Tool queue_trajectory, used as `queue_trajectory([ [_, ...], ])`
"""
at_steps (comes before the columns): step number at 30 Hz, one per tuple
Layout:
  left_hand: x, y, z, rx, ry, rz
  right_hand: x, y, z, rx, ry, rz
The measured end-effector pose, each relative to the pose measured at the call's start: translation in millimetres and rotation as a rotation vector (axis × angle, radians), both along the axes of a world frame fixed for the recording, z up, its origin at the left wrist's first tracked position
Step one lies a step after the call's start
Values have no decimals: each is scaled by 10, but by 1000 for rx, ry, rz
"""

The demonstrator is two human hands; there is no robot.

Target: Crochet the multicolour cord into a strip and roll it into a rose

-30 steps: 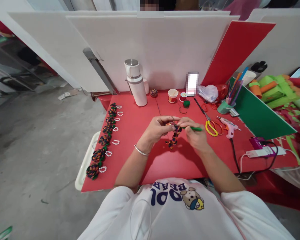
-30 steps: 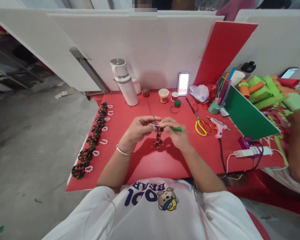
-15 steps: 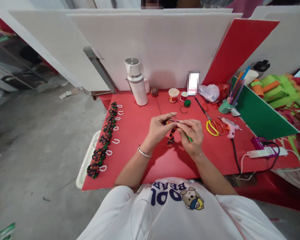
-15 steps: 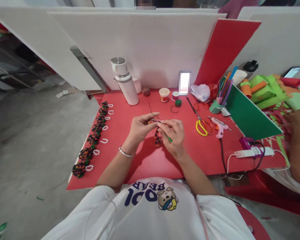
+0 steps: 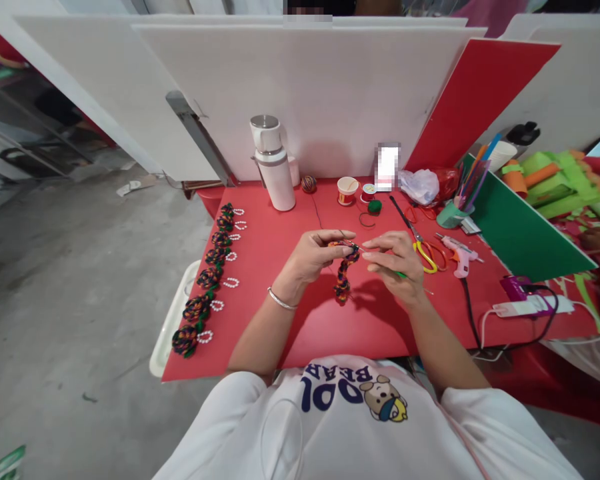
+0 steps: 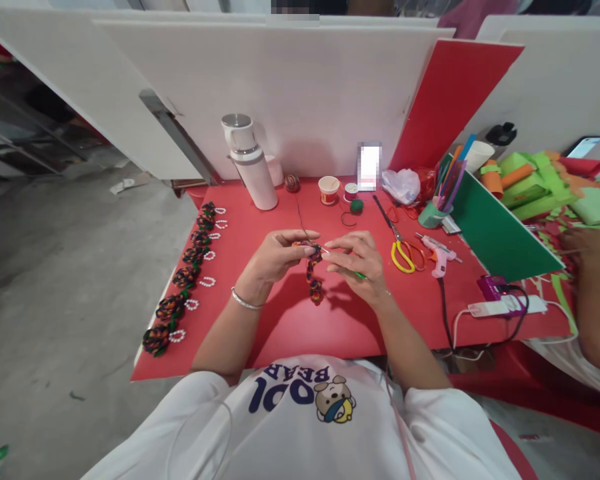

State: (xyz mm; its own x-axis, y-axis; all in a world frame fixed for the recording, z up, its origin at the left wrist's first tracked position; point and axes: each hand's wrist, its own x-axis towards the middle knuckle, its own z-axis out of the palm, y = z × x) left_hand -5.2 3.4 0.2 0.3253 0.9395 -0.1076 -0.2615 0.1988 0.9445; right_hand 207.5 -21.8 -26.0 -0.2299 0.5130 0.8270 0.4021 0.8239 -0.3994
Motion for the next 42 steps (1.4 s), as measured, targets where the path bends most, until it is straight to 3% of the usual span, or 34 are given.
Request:
queue_trajectory([
  [7, -23, 5, 11, -19, 40, -38, 130, -5, 154, 14, -131, 65],
  [15, -41, -20, 72, -43, 34, -79, 211, -49, 290, -115, -132, 159],
  [22, -45, -41, 58, -72, 15, -130, 189, -21, 243, -197, 28, 249],
  [29, -41, -12, 43, -79, -38, -93, 51, -96, 186, -380, 229, 158],
  [37, -82, 16, -9, -126, -77, -126, 75, -86, 188, -331, 233, 203],
  [42, -27, 2, -28, -75, -61, -111, 7, -74, 67, -378, 338, 210],
])
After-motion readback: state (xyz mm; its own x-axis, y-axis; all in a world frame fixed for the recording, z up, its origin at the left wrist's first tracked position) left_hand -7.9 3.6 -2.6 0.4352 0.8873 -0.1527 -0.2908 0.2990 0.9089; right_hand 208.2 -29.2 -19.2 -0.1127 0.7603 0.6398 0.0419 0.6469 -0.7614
